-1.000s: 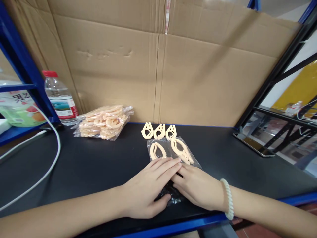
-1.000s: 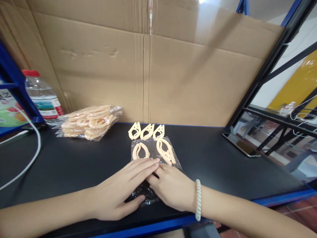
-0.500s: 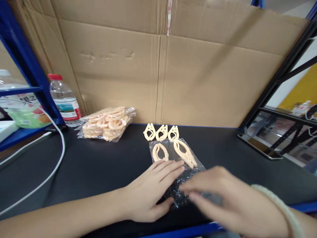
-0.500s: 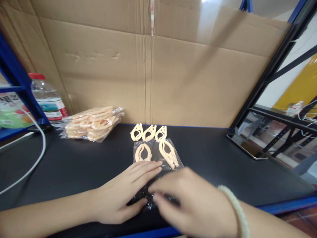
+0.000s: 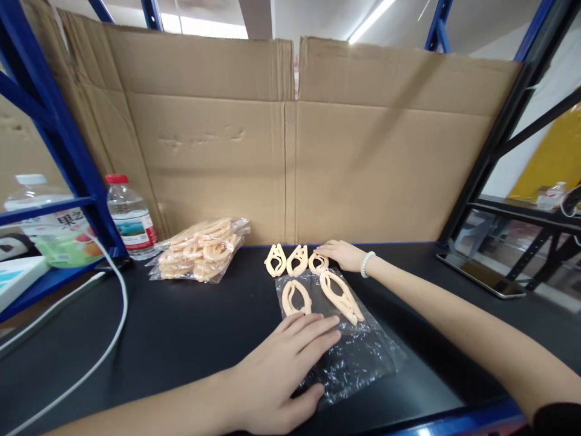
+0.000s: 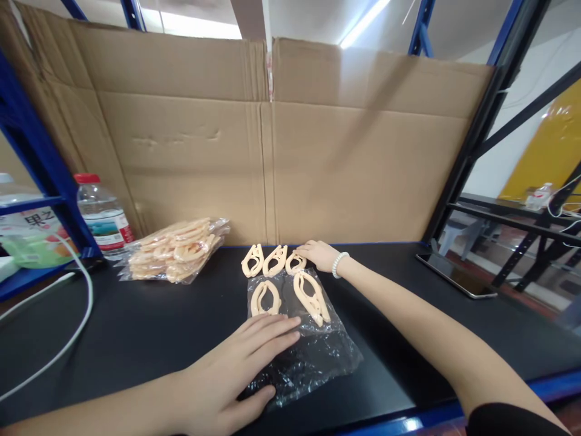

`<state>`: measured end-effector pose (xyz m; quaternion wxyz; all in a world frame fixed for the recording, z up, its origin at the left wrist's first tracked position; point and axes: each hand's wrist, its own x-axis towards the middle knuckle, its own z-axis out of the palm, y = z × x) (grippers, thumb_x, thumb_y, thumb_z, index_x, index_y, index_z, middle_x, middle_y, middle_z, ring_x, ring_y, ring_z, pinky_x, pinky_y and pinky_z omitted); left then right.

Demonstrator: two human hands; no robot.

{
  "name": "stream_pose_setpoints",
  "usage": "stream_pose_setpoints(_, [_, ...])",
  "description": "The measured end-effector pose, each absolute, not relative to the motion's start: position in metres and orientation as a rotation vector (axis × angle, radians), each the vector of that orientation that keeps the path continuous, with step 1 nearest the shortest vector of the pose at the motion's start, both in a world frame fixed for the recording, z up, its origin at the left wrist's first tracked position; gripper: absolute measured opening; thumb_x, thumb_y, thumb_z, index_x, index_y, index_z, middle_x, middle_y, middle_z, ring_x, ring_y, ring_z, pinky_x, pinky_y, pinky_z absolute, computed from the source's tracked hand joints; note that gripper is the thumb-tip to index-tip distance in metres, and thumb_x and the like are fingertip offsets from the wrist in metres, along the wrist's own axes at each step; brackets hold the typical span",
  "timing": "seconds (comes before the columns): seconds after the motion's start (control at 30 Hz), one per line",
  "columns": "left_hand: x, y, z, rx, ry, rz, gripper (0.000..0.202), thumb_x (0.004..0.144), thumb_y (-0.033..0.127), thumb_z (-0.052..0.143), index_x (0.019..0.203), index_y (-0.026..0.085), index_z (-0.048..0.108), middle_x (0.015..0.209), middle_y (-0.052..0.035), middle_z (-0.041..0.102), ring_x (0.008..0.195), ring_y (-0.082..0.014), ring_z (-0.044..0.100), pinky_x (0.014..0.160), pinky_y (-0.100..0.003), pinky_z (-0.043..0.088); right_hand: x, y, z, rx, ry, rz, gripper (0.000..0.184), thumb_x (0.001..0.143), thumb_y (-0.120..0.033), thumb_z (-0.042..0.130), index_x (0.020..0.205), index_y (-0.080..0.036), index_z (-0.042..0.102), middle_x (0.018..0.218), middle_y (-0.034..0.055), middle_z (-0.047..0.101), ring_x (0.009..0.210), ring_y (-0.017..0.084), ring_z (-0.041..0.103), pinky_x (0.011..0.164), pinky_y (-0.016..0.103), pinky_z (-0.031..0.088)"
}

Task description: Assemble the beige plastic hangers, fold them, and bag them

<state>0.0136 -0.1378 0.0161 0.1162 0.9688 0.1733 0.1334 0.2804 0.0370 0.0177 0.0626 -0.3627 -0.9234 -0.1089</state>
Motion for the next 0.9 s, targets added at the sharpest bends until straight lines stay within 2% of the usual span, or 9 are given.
stream_pose_setpoints(0.07, [0.013, -0.138, 0.017, 2.838, 0.514, 0.375, 0.071, 0.081, 0.019, 0.055, 0.146, 0.018, 0.026, 0.155, -0.0103, 0.029, 0.140, -0.0293, 0.030, 0.116, -0.053, 0.025, 0.287, 0.038, 0.018, -1.117, -2.784, -0.319, 0.048, 0.079, 0.003, 0.051, 0.124, -0.013, 0.057, 0.124, 0.0163, 0.061, 0.118, 0.029, 0.053, 0.095, 0.047, 0.047])
stream_pose_setpoints(0.13, [0.012, -0.138, 0.017, 2.836, 0.509, 0.364, 0.071, 0.081, 0.018, 0.054, 0.146, 0.018, 0.026, 0.155, -0.0100, 0.029, 0.140, -0.0284, 0.029, 0.116, -0.051, 0.024, 0.296, 0.037, 0.020, -1.142, -2.772, -0.297, 0.043, 0.079, 0.001, 0.055, 0.120, -0.012, 0.060, 0.126, 0.0185, 0.057, 0.121, 0.031, 0.050, 0.096, 0.050, 0.045])
stream_pose_setpoints(0.23, [0.012, -0.138, 0.017, 2.837, 0.521, 0.361, 0.070, 0.081, 0.018, 0.054, 0.146, 0.018, 0.027, 0.155, -0.0097, 0.030, 0.140, -0.0275, 0.029, 0.116, -0.050, 0.025, 0.307, 0.037, 0.018, -1.155, -2.770, -0.217, 0.050, 0.075, 0.002, 0.057, 0.122, -0.014, 0.057, 0.134, 0.0177, 0.052, 0.127, 0.030, 0.046, 0.101, 0.049, 0.042])
stream_pose_setpoints(0.33, [0.013, -0.138, 0.016, 2.844, 0.540, 0.365, 0.069, 0.082, 0.018, 0.054, 0.146, 0.018, 0.027, 0.155, -0.0096, 0.030, 0.141, -0.0272, 0.028, 0.116, -0.050, 0.026, 0.310, 0.038, 0.014, -1.118, -2.763, -0.111, 0.052, 0.082, -0.002, 0.054, 0.131, -0.015, 0.050, 0.131, 0.0147, 0.056, 0.123, 0.024, 0.051, 0.102, 0.043, 0.042])
stream_pose_setpoints(0.47, [0.013, -0.139, 0.017, 2.849, 0.529, 0.373, 0.070, 0.081, 0.018, 0.054, 0.146, 0.018, 0.026, 0.155, -0.0092, 0.029, 0.140, -0.0267, 0.029, 0.116, -0.050, 0.026, 0.312, 0.032, 0.012, -1.046, -2.717, -0.005, 0.037, 0.091, -0.013, 0.051, 0.127, -0.016, 0.058, 0.113, 0.0123, 0.065, 0.101, 0.021, 0.063, 0.092, 0.037, 0.049])
stream_pose_setpoints(0.67, [0.013, -0.139, 0.016, 2.852, 0.527, 0.381, 0.070, 0.082, 0.017, 0.053, 0.146, 0.021, 0.025, 0.155, -0.0087, 0.029, 0.140, -0.0273, 0.029, 0.115, -0.051, 0.027, 0.332, 0.007, 0.016, -1.051, -2.466, 0.055, 0.026, 0.090, -0.026, 0.055, 0.108, -0.015, 0.071, 0.100, 0.0122, 0.066, 0.082, 0.020, 0.065, 0.077, 0.033, 0.053])
stream_pose_setpoints(0.77, [0.013, -0.139, 0.017, 2.850, 0.528, 0.389, 0.070, 0.082, 0.016, 0.053, 0.146, 0.021, 0.026, 0.155, -0.0093, 0.030, 0.139, -0.0275, 0.030, 0.115, -0.052, 0.028, 0.341, -0.013, 0.018, -1.082, -2.275, 0.076, 0.030, 0.092, -0.035, 0.051, 0.102, -0.017, 0.072, 0.097, 0.0106, 0.069, 0.075, 0.018, 0.066, 0.073, 0.032, 0.055])
stream_pose_setpoints(0.9, [0.014, -0.138, 0.017, 2.842, 0.511, 0.430, 0.070, 0.081, 0.015, 0.054, 0.146, 0.021, 0.026, 0.154, -0.0098, 0.031, 0.139, -0.0282, 0.031, 0.114, -0.052, 0.028, 0.346, -0.051, 0.029, -1.147, -1.989, 0.089, 0.039, 0.093, -0.044, 0.049, 0.104, -0.012, 0.070, 0.081, 0.0099, 0.072, 0.060, 0.017, 0.065, 0.060, 0.031, 0.057])
